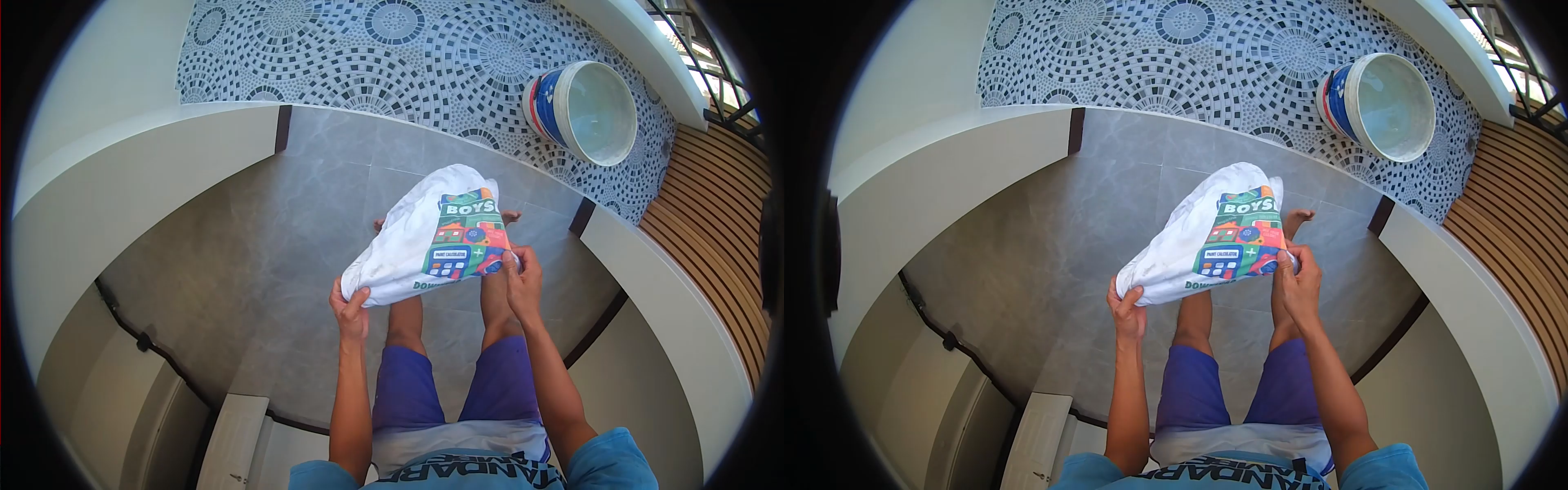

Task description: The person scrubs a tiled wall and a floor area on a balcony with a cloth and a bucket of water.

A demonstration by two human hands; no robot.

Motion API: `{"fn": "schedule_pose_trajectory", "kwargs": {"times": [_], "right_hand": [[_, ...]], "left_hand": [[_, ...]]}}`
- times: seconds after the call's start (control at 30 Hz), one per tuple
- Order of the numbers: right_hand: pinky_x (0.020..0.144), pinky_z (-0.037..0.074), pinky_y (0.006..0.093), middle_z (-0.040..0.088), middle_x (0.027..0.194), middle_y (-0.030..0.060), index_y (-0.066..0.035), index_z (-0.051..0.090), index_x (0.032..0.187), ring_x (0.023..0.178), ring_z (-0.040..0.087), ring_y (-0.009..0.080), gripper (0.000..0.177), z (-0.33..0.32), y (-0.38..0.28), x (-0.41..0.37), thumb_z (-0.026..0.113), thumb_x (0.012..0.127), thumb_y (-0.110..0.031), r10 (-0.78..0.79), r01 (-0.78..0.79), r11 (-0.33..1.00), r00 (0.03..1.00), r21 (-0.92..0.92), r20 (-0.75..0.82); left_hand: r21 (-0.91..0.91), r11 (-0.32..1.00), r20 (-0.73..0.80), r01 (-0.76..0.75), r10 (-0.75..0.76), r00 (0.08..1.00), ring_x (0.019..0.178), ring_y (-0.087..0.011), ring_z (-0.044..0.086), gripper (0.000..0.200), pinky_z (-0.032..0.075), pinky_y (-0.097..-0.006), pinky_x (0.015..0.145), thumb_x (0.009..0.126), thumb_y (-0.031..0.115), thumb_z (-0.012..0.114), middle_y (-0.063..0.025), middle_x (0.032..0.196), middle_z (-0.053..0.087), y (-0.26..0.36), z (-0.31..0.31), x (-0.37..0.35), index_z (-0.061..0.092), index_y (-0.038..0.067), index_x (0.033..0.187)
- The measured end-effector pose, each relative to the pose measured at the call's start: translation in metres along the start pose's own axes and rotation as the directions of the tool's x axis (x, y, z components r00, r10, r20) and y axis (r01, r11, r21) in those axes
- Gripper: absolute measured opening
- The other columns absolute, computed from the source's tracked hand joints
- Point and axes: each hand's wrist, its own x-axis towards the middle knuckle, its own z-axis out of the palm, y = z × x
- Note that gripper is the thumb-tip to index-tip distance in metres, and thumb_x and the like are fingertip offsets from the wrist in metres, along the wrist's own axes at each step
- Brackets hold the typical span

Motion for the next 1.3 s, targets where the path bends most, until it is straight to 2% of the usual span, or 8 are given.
{"fn": "schedule_pose_trajectory", "kwargs": {"times": [0.23,0.5,0.7,0.9,0.97,1.03,1.2,1.3], "right_hand": [[0.067,0.041,0.0258,0.055,0.084,0.0022,-0.001,0.062,0.109,0.076,0.048,0.0096,0.024,-0.018,-0.025,0.003,0.058,0.092,-0.017,0.01,-0.089,0.945,0.97,0.315,0.242],[0.068,0.044,0.0314,0.051,0.083,0.0091,-0.004,0.068,0.095,0.081,0.055,0.0219,0.026,-0.051,-0.04,0.023,0.074,0.07,-0.009,-0.068,0.344,0.733,0.895,-0.587,0.441],[0.084,0.046,0.0363,0.057,0.117,0.0167,-0.001,0.049,0.064,0.101,0.059,0.0294,0.017,-0.08,-0.033,0.037,0.066,0.063,-0.007,-0.254,0.328,0.918,0.917,-0.221,0.309],[0.1,0.038,0.0423,0.041,0.139,0.0248,-0.003,0.046,0.066,0.121,0.049,0.0344,0.013,-0.048,-0.036,0.013,0.057,0.067,-0.008,-0.206,-0.014,0.882,0.888,0.472,0.411],[0.1,0.037,0.0407,0.039,0.14,0.0253,-0.003,0.047,0.07,0.122,0.047,0.0323,0.011,-0.009,-0.031,-0.01,0.058,0.071,-0.005,-0.17,-0.091,0.842,0.89,0.531,0.423],[0.1,0.036,0.0395,0.04,0.139,0.0254,-0.001,0.054,0.083,0.123,0.047,0.0293,0.013,0.029,-0.034,-0.045,0.062,0.074,-0.006,-0.093,-0.119,0.918,0.862,0.378,0.498],[0.102,0.034,0.0453,0.047,0.131,0.0227,-0.003,0.056,0.115,0.129,0.037,0.0342,0.06,0.05,-0.073,-0.064,0.081,0.065,-0.026,-0.331,0.499,0.866,0.633,-0.041,0.7],[0.102,0.033,0.0458,0.049,0.129,0.0186,-0.005,0.05,0.125,0.13,0.035,0.0355,0.081,0.034,-0.062,-0.041,0.085,0.057,-0.03,-0.39,0.487,0.856,0.828,-0.174,0.402]], "left_hand": [[0.122,0.983,-0.013,-0.135,0.138,0.99,0.097,-0.0158,0.056,0.048,0.04,-0.027,0.089,0.077,-0.005,0.057,-0.0146,0.107,0.059,0.034,0.007,0.0,0.042,-0.003,0.122],[0.225,0.948,0.076,-0.225,0.213,0.974,0.105,-0.0221,0.055,0.04,0.042,-0.0336,0.092,0.078,-0.004,0.057,-0.0164,0.115,0.057,0.09,-0.004,-0.003,0.058,-0.002,0.118],[0.999,0.032,0.012,-0.012,0.002,1.0,0.107,-0.0288,0.055,0.037,0.043,-0.0359,0.089,0.073,0.006,0.068,-0.0163,0.123,0.053,0.137,-0.029,0.004,0.064,-0.002,0.109],[0.817,0.567,-0.125,0.104,-0.002,0.992,0.11,-0.0244,0.053,0.029,0.044,-0.0374,0.087,0.088,0.025,0.06,-0.0138,0.126,0.051,0.094,-0.066,0.012,0.066,0.003,0.107],[0.067,0.96,-0.006,0.272,-0.272,0.962,0.114,-0.0238,0.052,0.038,0.043,-0.0365,0.091,0.093,0.031,0.052,-0.0102,0.128,0.051,0.028,-0.079,0.013,0.058,0.006,0.121],[-0.402,0.831,0.13,0.386,-0.365,0.922,0.113,-0.0232,0.055,0.049,0.04,-0.0364,0.098,0.093,0.032,0.051,-0.0111,0.127,0.053,0.029,0.008,-0.004,0.045,0.002,0.131],[0.297,0.933,0.212,0.201,-0.27,0.939,0.113,-0.0207,0.052,0.049,0.041,-0.032,0.096,0.087,0.019,0.052,-0.0112,0.122,0.055,-0.028,0.045,-0.01,0.042,-0.004,0.13],[-0.06,0.82,0.344,0.569,-0.518,0.783,0.11,-0.0198,0.054,0.05,0.043,-0.0302,0.094,0.082,0.014,0.054,-0.0106,0.122,0.055,-0.036,0.048,-0.002,0.045,-0.003,0.128]]}}
